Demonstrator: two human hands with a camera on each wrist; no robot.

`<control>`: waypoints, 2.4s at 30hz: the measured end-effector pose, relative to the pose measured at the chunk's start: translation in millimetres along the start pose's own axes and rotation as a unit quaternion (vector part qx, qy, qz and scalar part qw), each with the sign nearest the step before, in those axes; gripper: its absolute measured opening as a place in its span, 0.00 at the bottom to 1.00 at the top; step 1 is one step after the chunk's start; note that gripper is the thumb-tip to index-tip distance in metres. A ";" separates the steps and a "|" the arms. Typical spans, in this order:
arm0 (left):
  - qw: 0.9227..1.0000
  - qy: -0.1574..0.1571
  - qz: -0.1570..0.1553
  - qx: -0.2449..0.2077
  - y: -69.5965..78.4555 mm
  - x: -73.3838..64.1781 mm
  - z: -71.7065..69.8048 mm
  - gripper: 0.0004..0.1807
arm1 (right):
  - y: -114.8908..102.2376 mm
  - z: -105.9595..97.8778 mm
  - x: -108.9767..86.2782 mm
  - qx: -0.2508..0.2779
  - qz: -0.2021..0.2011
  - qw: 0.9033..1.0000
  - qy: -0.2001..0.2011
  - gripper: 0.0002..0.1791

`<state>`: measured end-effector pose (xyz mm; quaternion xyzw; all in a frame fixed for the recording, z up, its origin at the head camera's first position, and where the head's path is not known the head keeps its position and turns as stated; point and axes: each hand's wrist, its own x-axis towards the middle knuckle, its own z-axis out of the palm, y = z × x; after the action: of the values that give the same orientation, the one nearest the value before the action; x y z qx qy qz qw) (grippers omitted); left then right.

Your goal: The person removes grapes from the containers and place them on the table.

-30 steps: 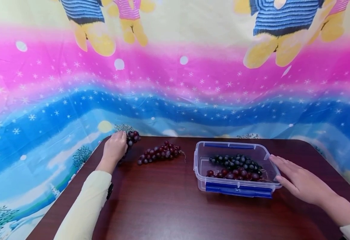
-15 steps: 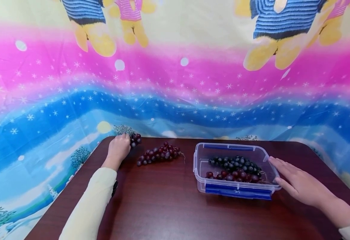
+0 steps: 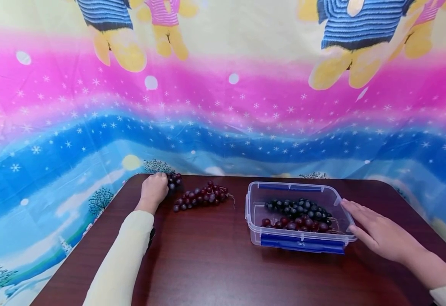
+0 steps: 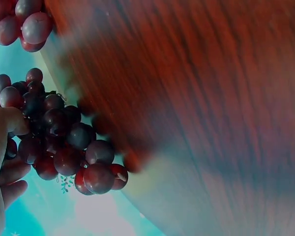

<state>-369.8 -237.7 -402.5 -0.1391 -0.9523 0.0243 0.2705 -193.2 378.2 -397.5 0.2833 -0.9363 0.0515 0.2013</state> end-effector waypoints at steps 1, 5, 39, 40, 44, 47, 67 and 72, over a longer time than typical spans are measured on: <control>1.000 -0.002 -0.001 -0.001 0.3 0.6 0.6 0.06 | 0.1 0.1 0.0 0.000 0.000 1.000 0.000 0.37; 1.000 -0.020 -0.006 0.000 2.7 3.2 0.4 0.06 | 0.0 0.2 -0.2 0.002 0.001 1.000 0.001 0.37; 0.975 -0.113 -0.177 -0.072 2.7 7.0 0.1 0.37 | 0.0 1.0 -1.2 0.006 0.006 1.000 0.002 0.37; 0.974 -0.116 -0.178 -0.076 2.2 6.5 0.6 0.37 | 0.0 0.9 -1.2 0.007 0.008 1.000 0.001 0.37; 0.971 -0.138 -0.175 -0.091 0.2 5.7 2.7 0.39 | -0.7 0.4 -1.1 0.007 0.016 1.000 -0.003 0.37; 0.968 -0.152 -0.173 -0.096 0.0 5.4 2.5 0.42 | -1.0 0.1 -1.0 0.007 0.017 1.000 -0.005 0.37; 0.971 -0.180 -0.133 -0.085 -0.3 -1.1 -3.4 0.49 | -1.9 -0.6 -1.0 0.005 0.017 1.000 -0.008 0.38; 0.972 -0.187 -0.116 -0.085 -1.3 -2.3 1.0 0.46 | -1.9 -0.4 -0.9 0.006 0.015 1.000 -0.007 0.38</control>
<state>-368.8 -239.5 -404.4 -0.0435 -0.9942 -0.0622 0.0762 -191.3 377.1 -397.5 0.2703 -0.9415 0.0580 0.1926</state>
